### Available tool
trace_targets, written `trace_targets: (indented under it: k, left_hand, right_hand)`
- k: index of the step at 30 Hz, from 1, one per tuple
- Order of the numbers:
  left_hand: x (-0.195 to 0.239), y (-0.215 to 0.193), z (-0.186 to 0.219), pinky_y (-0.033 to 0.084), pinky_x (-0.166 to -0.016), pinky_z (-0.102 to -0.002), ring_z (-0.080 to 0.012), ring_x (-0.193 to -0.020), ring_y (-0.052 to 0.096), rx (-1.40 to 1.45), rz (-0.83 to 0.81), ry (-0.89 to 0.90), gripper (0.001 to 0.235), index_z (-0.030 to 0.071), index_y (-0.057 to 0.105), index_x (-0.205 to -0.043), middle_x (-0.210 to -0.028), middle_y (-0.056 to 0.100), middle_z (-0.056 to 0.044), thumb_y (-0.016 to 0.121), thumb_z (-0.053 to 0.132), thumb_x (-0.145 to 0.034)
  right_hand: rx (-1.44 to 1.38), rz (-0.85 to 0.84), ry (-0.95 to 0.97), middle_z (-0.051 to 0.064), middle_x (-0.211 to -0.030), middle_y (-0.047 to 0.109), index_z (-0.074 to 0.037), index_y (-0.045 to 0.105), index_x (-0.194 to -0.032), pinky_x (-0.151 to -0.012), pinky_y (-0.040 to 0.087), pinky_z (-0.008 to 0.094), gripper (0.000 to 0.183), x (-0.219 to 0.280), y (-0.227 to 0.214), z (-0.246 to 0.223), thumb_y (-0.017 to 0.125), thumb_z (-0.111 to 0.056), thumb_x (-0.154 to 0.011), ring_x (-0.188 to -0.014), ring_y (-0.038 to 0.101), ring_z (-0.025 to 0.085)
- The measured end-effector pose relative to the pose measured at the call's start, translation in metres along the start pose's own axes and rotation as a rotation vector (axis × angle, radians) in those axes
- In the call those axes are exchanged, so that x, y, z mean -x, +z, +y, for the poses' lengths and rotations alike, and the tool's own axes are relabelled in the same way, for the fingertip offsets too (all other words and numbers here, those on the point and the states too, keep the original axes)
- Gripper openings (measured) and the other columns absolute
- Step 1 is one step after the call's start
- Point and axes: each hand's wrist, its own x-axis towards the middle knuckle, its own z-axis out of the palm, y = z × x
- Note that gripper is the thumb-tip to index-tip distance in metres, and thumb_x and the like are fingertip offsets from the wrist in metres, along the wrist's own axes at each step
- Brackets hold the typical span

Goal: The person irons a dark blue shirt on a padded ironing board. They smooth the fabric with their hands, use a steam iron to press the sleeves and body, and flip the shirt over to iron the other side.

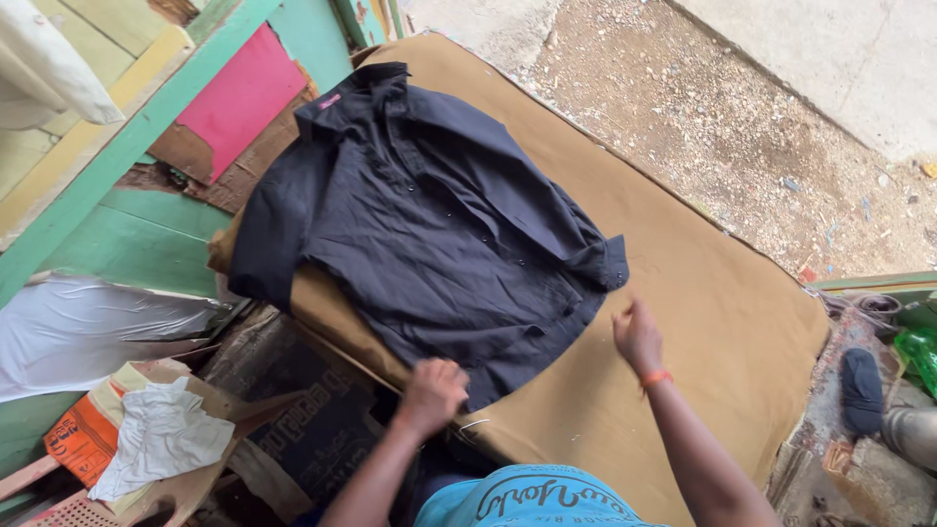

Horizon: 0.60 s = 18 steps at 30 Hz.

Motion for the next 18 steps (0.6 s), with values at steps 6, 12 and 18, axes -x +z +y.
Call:
trace_targets:
  k: [6,12,18]
  left_hand:
    - [-0.016,0.028,0.005,0.047,-0.087,-0.046,-0.0275,-0.102,0.059,-0.140,0.060,0.019,0.036,0.012,0.067,-0.100,-0.105,0.060,-0.006,0.078,0.024,-0.067]
    - [-0.011,0.043,-0.034,0.051,-0.077,-0.045,-0.0295,-0.094,0.064,-0.073,-0.420,-0.099,0.014,0.012,0.063,-0.097,-0.094,0.063,-0.007,0.072,0.014,-0.087]
    - [0.051,0.044,-0.014,0.051,-0.072,-0.046,-0.0310,-0.087,0.064,-0.015,-0.543,0.208,0.012,0.013,0.063,-0.079,-0.083,0.064,-0.008,0.070,0.006,-0.070]
  right_hand:
    - [-0.530,-0.717,0.398,0.004,-0.070,0.064,-0.015,0.055,-0.133,-0.047,0.042,0.035,0.059,-0.161,0.013,0.018,0.081,-0.028,-0.083,-0.054,0.053,0.016]
    - [-0.582,-0.693,0.094,-0.001,-0.086,0.074,-0.010,0.072,-0.106,-0.053,0.054,0.029,0.027,-0.283,-0.006,0.028,0.065,-0.010,-0.080,-0.066,0.068,0.013]
    - [-0.132,-0.921,0.124,0.011,-0.080,0.071,-0.025,0.060,-0.136,-0.053,0.050,0.035,0.057,-0.225,-0.028,-0.030,0.086,-0.023,-0.085,-0.067,0.062,0.020]
